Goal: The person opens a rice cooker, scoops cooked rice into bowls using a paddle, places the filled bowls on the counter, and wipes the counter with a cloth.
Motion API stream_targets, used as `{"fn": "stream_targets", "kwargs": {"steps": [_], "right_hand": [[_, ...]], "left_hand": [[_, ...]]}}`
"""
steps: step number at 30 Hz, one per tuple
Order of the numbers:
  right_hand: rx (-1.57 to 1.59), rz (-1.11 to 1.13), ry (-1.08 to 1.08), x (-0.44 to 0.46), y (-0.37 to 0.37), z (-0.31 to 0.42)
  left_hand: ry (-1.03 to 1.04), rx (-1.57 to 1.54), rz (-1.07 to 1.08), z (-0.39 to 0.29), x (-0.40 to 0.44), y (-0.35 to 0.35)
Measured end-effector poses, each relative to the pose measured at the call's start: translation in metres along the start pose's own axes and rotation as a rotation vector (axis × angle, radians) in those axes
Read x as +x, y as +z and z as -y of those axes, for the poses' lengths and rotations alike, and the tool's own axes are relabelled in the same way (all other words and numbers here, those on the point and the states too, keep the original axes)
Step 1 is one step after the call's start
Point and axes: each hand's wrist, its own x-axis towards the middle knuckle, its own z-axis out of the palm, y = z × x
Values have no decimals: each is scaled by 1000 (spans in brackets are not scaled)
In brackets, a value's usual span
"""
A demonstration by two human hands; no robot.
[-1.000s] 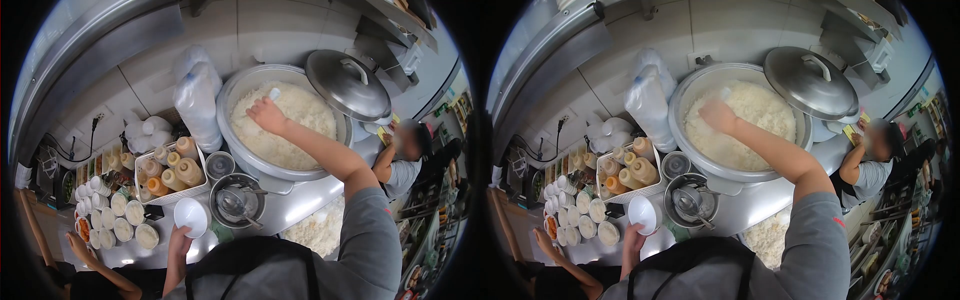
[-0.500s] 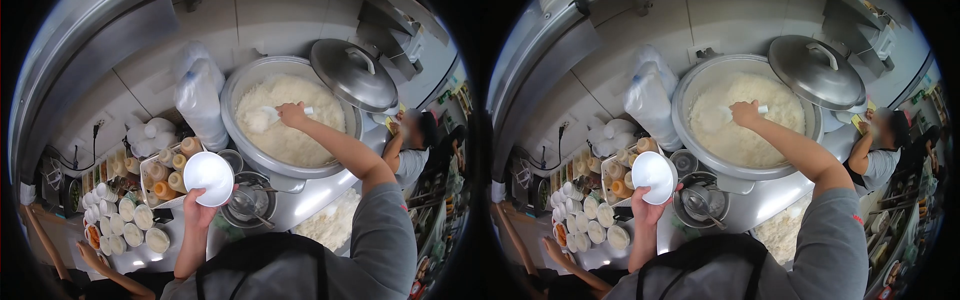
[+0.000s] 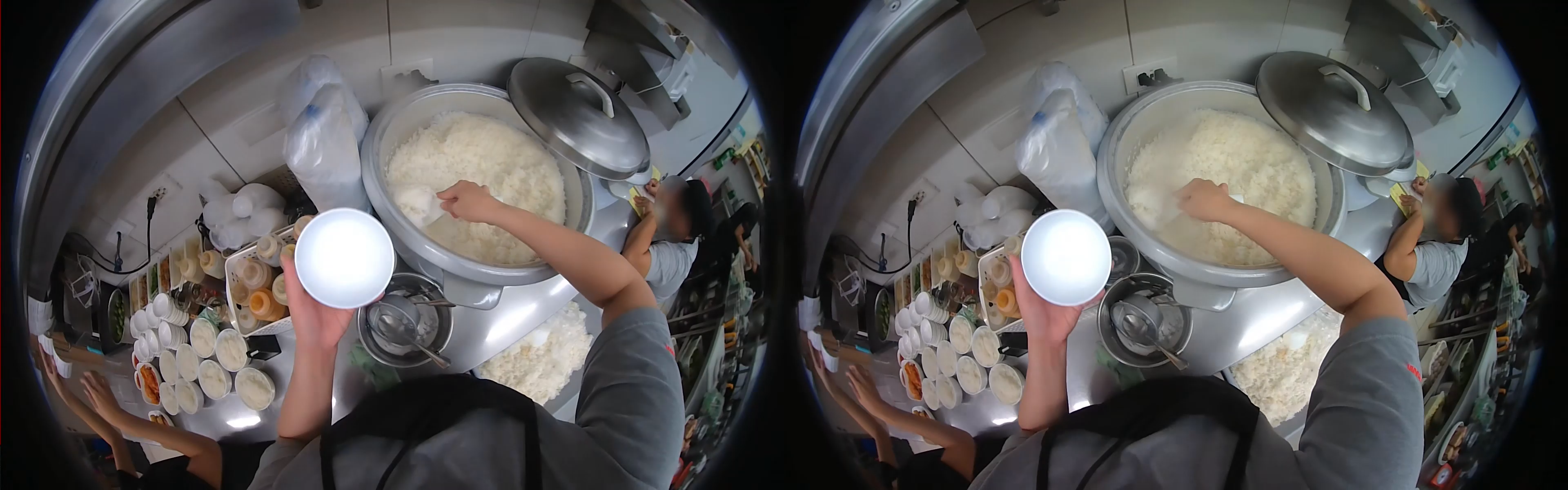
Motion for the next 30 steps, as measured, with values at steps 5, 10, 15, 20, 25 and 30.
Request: {"fn": "stream_targets", "kwargs": {"steps": [5, 10, 15, 20, 25, 30], "right_hand": [[300, 145, 0, -20, -31, -14], [261, 46, -77, -40, -93, -22], [-19, -275, -171, -72, -138, 22], [-895, -618, -373, -92, -143, 59], [-926, -713, -492, -107, -144, 67], [-858, -779, -493, -105, -157, 41]], "left_hand": [[-1, 95, 1, -4, 16, 21], [62, 334, -41, 6, 38, 41], [-148, 168, -61, 47, 74, 77], [-233, -168, 61, 87, 102, 82], [-209, -188, 52, 89, 114, 82], [-210, -126, 17, 86, 110, 82]]}}
